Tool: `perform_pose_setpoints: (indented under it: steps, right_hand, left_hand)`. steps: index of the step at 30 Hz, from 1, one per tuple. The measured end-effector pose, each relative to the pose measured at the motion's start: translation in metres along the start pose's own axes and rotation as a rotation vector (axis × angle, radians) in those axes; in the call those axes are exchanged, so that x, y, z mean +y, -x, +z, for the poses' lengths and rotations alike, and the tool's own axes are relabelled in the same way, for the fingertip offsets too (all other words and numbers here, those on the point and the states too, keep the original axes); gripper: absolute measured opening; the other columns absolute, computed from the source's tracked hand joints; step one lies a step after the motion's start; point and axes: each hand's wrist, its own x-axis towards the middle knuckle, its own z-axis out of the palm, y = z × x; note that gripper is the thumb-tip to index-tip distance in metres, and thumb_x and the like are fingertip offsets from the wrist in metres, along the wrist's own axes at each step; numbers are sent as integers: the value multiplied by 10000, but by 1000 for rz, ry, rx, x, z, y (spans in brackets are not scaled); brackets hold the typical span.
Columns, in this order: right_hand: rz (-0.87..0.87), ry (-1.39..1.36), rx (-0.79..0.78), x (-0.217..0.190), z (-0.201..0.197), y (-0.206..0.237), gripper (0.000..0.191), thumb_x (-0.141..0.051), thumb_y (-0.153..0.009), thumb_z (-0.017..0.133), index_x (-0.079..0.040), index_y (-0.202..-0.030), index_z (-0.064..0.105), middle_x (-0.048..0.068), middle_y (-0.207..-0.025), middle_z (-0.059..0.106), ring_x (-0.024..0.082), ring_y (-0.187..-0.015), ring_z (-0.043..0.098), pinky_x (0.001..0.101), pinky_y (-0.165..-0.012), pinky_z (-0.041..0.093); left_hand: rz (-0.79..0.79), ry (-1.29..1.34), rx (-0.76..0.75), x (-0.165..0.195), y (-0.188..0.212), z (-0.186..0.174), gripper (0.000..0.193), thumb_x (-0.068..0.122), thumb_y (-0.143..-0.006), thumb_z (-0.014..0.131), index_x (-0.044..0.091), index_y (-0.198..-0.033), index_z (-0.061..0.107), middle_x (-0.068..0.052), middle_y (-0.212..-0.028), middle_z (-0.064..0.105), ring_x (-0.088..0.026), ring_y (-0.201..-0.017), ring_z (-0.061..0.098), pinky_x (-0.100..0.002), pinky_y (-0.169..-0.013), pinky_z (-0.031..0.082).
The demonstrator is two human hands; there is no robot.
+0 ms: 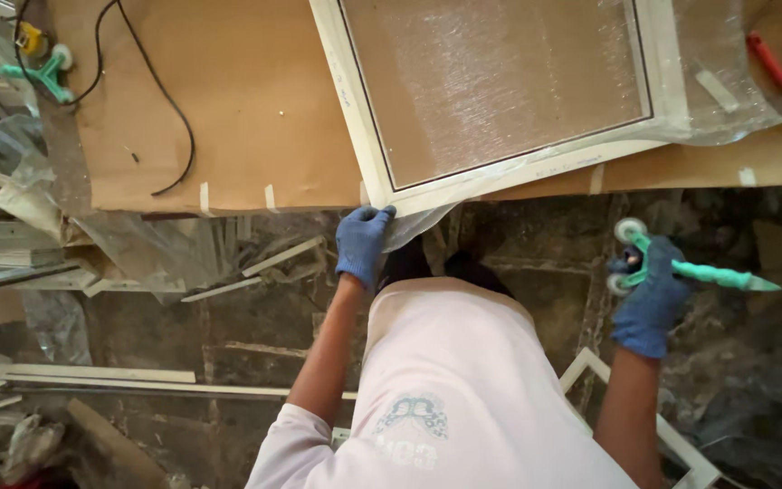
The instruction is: The person uses a utility knife to trim a black rubber gasket cord and presses it into the groove around a white window sash frame, working the seal along the frame edges. They then peel the protective plastic film off the frame and glass, reposition the sash on the work table, and handle another empty frame at the end.
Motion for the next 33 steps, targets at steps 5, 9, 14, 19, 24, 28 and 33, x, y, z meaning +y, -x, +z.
perform_pose_setpoints:
  steps: [5, 9, 14, 19, 24, 28, 33]
  right_hand:
    - [-27, -100, -58, -17, 23, -12, 208, -232, -1084, 685, -43, -1152, 628, 60, -932, 653, 113, -713, 596, 264, -542, 458]
    - [-8, -111, -28, -29, 59, 9, 227, -271, -1068, 653, -51, -1122, 632, 59, -837, 615, 130, -619, 590, 247, -460, 382]
    - [-230, 175, 81, -43, 105, 58, 262, -206, -1073, 656, -38, -1265, 594, 54, -938, 635, 105, -631, 561, 245, -534, 427]
    - [-504, 444, -282, -57, 151, 101, 411, -72, -1054, 698, 26, -1432, 569, 68, -1104, 603, 114, -889, 582, 291, -780, 533]
    - [-103, 776, -675, -45, 220, 126, 399, -237, -954, 732, -21, -1273, 627, 133, -984, 729, 219, -827, 704, 354, -687, 564]
    - [-263, 955, -806, -31, 264, 135, 529, -273, -917, 741, -35, -1360, 574, 189, -998, 735, 352, -888, 718, 391, -775, 554]
    - [-463, 613, -409, -31, 262, 115, 415, -264, -964, 738, -20, -1294, 677, 134, -1158, 755, 213, -1042, 712, 353, -917, 570]
  left_hand:
    - [180, -219, -137, 2, 23, 19, 398, 426, -904, 710, 58, -773, 786, -181, -772, 724, -349, -717, 695, -455, -684, 526]
    - [221, -190, -563, 26, 54, 39, 389, 436, -885, 683, 61, -854, 779, -183, -813, 735, -344, -732, 725, -442, -708, 550]
    - [416, -87, -962, 77, 68, 39, 411, 417, -911, 641, 46, -1040, 761, -203, -961, 747, -333, -867, 732, -411, -808, 553]
    - [430, -112, -741, 97, 59, 1, 417, 438, -958, 687, 65, -1131, 755, -167, -1079, 754, -289, -981, 706, -393, -885, 531]
    - [227, 746, -864, 80, 32, -17, 439, 292, -1024, 679, 38, -1376, 621, -55, -1238, 701, -115, -1111, 648, -286, -975, 526]
    - [60, 549, -714, 60, 1, -30, 350, 215, -915, 718, -5, -1186, 684, -60, -1003, 735, -128, -840, 668, -287, -718, 547]
    - [-17, 536, -393, 25, -101, -118, 245, 194, -901, 641, 81, -1099, 731, -42, -888, 731, -136, -641, 646, -293, -526, 505]
